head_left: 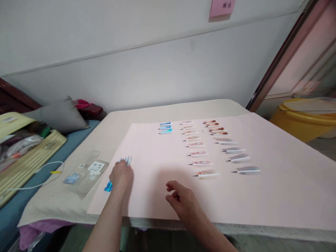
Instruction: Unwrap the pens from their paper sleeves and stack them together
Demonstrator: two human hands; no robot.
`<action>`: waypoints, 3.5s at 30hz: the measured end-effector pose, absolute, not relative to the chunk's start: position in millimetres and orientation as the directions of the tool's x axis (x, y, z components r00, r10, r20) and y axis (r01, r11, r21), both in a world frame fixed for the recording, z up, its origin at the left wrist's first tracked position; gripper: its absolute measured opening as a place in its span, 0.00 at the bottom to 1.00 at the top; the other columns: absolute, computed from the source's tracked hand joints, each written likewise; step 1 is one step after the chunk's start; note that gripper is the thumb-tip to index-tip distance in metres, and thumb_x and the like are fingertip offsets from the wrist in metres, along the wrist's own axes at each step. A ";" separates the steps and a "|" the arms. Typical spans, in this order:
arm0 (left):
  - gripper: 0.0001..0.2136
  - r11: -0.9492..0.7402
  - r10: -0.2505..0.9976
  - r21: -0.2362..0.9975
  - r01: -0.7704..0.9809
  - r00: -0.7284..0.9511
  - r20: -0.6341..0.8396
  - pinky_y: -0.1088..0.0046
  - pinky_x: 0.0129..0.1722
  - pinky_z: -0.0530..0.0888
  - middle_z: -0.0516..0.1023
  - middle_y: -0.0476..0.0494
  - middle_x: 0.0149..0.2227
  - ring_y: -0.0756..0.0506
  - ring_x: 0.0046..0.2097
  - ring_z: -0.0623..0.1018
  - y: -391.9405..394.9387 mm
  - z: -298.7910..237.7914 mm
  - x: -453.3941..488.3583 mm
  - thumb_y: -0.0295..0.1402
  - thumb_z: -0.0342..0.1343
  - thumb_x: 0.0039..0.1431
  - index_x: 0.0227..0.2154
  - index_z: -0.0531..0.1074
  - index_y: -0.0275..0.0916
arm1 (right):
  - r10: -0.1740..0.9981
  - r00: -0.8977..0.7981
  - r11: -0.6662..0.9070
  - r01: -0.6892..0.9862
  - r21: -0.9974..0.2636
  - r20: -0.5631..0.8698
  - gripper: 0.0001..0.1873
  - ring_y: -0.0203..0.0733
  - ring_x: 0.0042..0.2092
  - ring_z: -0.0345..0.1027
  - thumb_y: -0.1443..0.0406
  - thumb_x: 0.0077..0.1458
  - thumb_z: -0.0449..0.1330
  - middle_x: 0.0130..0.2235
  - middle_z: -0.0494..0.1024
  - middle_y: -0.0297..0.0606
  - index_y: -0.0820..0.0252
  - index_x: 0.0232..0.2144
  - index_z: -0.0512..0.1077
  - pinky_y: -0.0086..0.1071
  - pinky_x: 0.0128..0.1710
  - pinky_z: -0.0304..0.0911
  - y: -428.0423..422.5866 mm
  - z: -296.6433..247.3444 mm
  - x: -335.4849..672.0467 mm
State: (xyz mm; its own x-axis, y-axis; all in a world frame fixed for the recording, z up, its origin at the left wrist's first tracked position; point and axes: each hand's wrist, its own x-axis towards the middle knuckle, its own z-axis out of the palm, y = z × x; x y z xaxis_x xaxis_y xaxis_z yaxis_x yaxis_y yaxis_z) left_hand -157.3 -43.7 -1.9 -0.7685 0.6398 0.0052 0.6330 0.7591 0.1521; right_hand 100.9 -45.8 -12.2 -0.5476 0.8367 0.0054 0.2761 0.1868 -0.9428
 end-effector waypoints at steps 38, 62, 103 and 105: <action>0.11 0.300 0.947 0.141 0.944 -0.312 0.073 0.73 0.28 0.59 0.73 0.47 0.30 0.47 0.30 0.71 38.2 -7.3 -59.4 0.38 0.42 0.58 0.25 0.65 0.41 | 0.872 -0.436 -0.274 -0.057 -0.960 -0.223 0.07 0.27 0.15 0.53 0.70 0.45 0.51 0.19 0.65 0.27 0.62 0.29 0.67 0.21 0.12 0.50 -40.4 -0.4 101.6; 0.10 0.138 0.980 0.022 0.990 -0.133 -0.145 0.70 0.37 0.67 0.75 0.40 0.39 0.41 0.41 0.74 232.5 -21.1 -111.2 0.30 0.52 0.45 0.34 0.71 0.38 | 0.865 -0.346 -0.276 0.278 -0.920 -0.364 0.14 0.31 0.22 0.63 0.78 0.40 0.54 0.19 0.70 0.30 0.62 0.28 0.74 0.22 0.22 0.52 -26.8 -20.8 91.1; 0.24 -0.063 0.995 0.324 0.944 0.082 -0.047 0.69 0.49 0.64 0.67 0.41 0.51 0.45 0.51 0.67 -36.0 -36.7 -39.3 0.21 0.46 0.50 0.52 0.62 0.43 | 0.875 -0.481 0.423 0.813 -0.401 -0.054 0.14 0.43 0.40 0.68 0.72 0.54 0.49 0.42 0.67 0.43 0.59 0.45 0.61 0.34 0.35 0.62 -30.7 -7.4 127.3; 0.25 -0.031 0.997 0.367 0.930 0.056 -0.056 0.70 0.47 0.65 0.65 0.42 0.53 0.45 0.49 0.69 -35.5 -30.4 -49.9 0.23 0.48 0.50 0.53 0.60 0.44 | 0.877 -0.477 0.428 0.825 -0.370 -0.050 0.14 0.43 0.40 0.68 0.73 0.55 0.47 0.42 0.67 0.43 0.59 0.44 0.62 0.34 0.34 0.62 -27.3 -9.3 127.3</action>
